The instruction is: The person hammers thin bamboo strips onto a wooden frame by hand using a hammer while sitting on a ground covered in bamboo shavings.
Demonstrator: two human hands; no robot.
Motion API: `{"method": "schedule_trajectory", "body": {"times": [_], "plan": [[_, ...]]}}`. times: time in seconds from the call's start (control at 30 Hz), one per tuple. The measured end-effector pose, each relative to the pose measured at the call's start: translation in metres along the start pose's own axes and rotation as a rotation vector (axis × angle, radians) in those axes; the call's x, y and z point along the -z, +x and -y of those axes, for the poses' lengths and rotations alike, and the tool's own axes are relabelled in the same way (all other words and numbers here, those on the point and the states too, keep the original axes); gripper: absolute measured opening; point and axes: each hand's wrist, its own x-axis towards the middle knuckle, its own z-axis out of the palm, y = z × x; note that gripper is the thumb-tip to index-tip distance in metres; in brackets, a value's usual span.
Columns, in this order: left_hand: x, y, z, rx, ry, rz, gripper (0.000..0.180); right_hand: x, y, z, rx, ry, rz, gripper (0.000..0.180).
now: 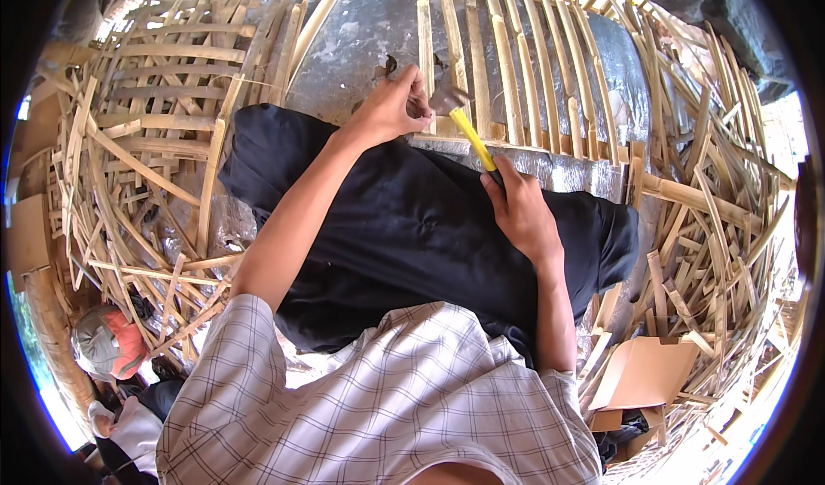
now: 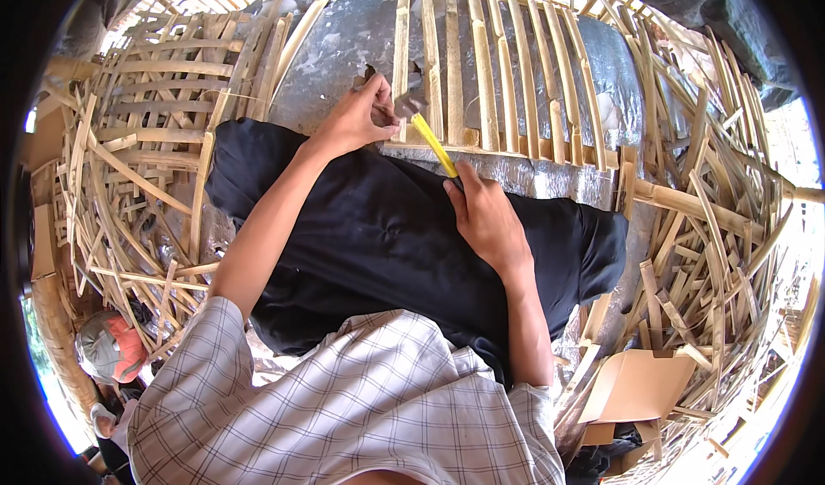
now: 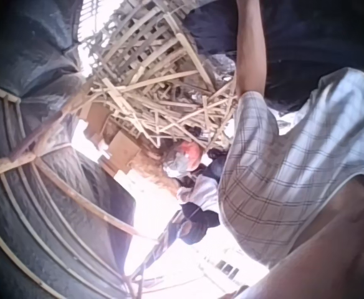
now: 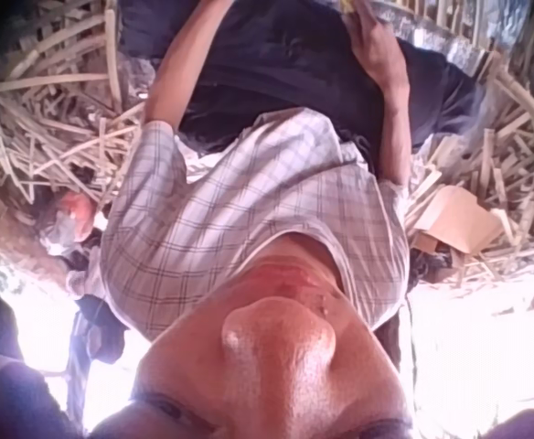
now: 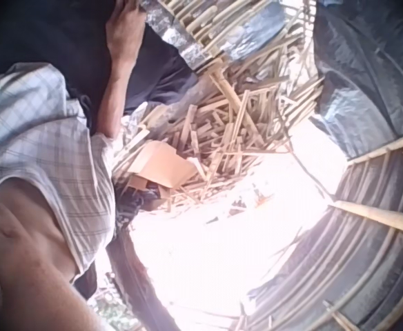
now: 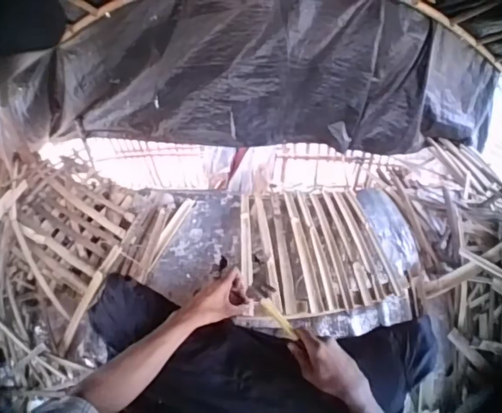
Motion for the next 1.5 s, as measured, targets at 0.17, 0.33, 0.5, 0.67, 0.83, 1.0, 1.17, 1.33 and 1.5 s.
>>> {"method": "schedule_trajectory", "body": {"times": [0.17,0.33,0.5,0.67,0.83,1.0,1.17,1.33,1.5], "plan": [[-0.002,0.002,0.003,-0.016,0.042,0.009,0.044,-0.001,0.002,0.003,-0.044,0.077,0.013,0.023],[0.001,0.000,0.006,-0.068,0.152,0.003,0.044,-0.004,-0.004,0.000,-0.029,-0.141,0.034,0.025],[0.006,0.000,0.013,-0.104,0.142,0.021,0.037,-0.003,-0.006,0.001,-0.090,-0.130,0.065,0.030],[0.005,0.009,0.008,-0.134,0.090,0.019,0.032,-0.004,-0.006,-0.003,-0.097,-0.111,0.068,0.028],[0.003,0.027,0.002,0.087,0.099,0.047,0.033,-0.003,-0.007,-0.002,-0.069,-0.076,0.028,0.025],[-0.003,0.057,0.051,0.291,0.286,-0.063,0.073,-0.002,-0.005,0.000,-0.098,-0.075,0.051,0.024],[0.004,0.059,0.061,0.501,-0.075,0.247,0.078,0.000,-0.005,0.000,-0.111,-0.062,0.056,0.024],[0.004,0.056,0.050,0.616,-0.210,0.352,0.085,-0.002,-0.007,-0.005,-0.121,-0.075,0.070,0.026],[0.001,0.060,0.073,0.679,-0.175,0.330,0.089,-0.004,-0.003,-0.003,-0.162,-0.070,0.111,0.029]]}}
